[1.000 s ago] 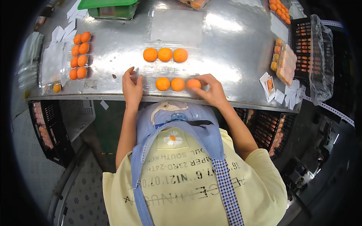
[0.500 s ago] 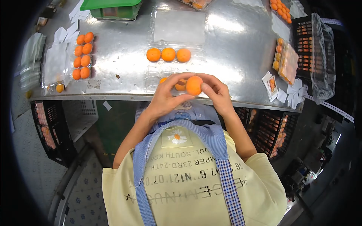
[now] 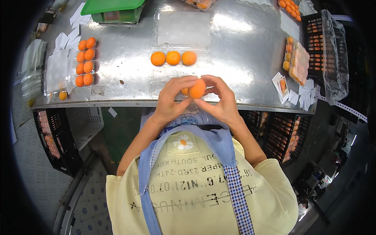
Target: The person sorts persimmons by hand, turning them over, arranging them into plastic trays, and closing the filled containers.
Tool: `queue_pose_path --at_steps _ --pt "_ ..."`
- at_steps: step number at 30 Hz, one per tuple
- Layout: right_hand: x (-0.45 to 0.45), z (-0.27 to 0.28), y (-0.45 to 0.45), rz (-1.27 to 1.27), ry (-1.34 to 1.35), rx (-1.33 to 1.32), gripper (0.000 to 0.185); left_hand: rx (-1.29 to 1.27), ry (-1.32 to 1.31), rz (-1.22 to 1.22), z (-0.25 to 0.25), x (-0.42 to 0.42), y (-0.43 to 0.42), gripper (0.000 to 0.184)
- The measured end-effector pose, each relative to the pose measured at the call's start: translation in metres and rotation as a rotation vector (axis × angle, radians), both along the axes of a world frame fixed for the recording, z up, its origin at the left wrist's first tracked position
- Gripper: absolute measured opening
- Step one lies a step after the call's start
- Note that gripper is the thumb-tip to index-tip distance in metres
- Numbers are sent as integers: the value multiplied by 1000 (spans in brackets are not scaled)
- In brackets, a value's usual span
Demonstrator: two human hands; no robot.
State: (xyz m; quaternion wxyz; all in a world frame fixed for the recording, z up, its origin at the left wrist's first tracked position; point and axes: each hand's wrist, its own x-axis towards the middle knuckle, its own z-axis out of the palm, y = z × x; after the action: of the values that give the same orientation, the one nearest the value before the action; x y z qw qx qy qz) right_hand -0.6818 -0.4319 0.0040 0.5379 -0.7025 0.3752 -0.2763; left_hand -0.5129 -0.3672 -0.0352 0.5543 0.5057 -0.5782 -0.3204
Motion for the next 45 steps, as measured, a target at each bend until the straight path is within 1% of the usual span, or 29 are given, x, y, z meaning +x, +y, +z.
queue_pose_path --at_steps 1,3,4,6,7,8,9,10,11,12,13,14,15,17,18,19,20,21,22,23,24,25,26,27,29,32,35,41,45 --pt "1 0 1 -15 -12 81 54 -14 -24 -9 0 0 -1 49" --pt "0 -5 0 1 -4 91 54 -42 -71 -27 -1 2 -2 50" --pt "0 -9 0 9 0 96 54 7 -84 -16 1 2 -1 51" --pt "-4 -16 -1 -21 -116 420 52 80 -101 -6 9 -2 -3 55" --pt "-11 -19 -8 -57 -165 552 51 136 -40 39 8 -5 -3 58" --pt "-21 -27 -19 -100 -161 590 47 183 30 70 3 -6 -1 61" --pt "-42 -27 -42 -214 -184 499 46 253 61 62 -5 -4 1 65" --pt "-69 -23 -74 -323 -211 406 45 329 92 61 -11 -2 3 62" --pt "-99 -17 -106 -425 -242 321 45 300 85 71 -10 -1 2 59" --pt "-145 -7 -153 -572 -236 166 35 330 91 66 -10 0 2 54" --pt "-182 27 -193 -667 -498 145 25 340 111 68 -12 1 2 51" --pt "-219 60 -233 -732 -759 97 17 370 104 70 -11 0 1 49" --pt "-247 98 -257 -685 -785 -84 19 406 93 77 -9 -1 -1 46" --pt "-316 122 -297 -718 -831 -75 26 388 85 79 -11 -2 -6 43" --pt "-309 131 -291 -650 -794 -73 27 405 72 105 -13 2 -4 41" --pt "-268 134 -270 -783 -667 -200 27 439 78 144 -17 6 -3 38" --pt "-236 125 -251 -732 -511 -197 26 454 74 123 -12 13 -3 39" --pt "-208 107 -230 -672 -362 -199 26 414 -8 134 -26 22 1 41" --pt "-177 82 -201 -536 -193 -184 24 444 -48 148 -27 29 3 46" --pt "-145 51 -175 -391 -30 -182 23 452 -171 139 -32 36 8 50" --pt "-128 9 -156 -241 100 -114 25 442 -300 125 -33 40 11 53" --pt "-102 -22 -128 -88 211 -143 28 427 -426 98 -32 41 14 55" --pt "-72 -36 -97 31 317 -77 31 424 -466 90 -34 43 16 56" --pt "-49 -47 -72 149 369 -96 36 420 -503 80 -38 43 20 57" --pt "-15 -60 -35 242 341 -246 44 418 -574 62 -42 42 26 58" --pt "10 -71 -14 337 429 -572 46 397 -687 58 -44 40 23 56" --pt "15 -79 -10 361 567 -646 46 412 -755 34 -43 39 17 53" --pt "16 -80 -15 334 547 -647 48 227 -779 -10 -47 47 15 49" --pt "18 -78 -18 336 482 -679 50 169 -698 16 -46 55 15 49"
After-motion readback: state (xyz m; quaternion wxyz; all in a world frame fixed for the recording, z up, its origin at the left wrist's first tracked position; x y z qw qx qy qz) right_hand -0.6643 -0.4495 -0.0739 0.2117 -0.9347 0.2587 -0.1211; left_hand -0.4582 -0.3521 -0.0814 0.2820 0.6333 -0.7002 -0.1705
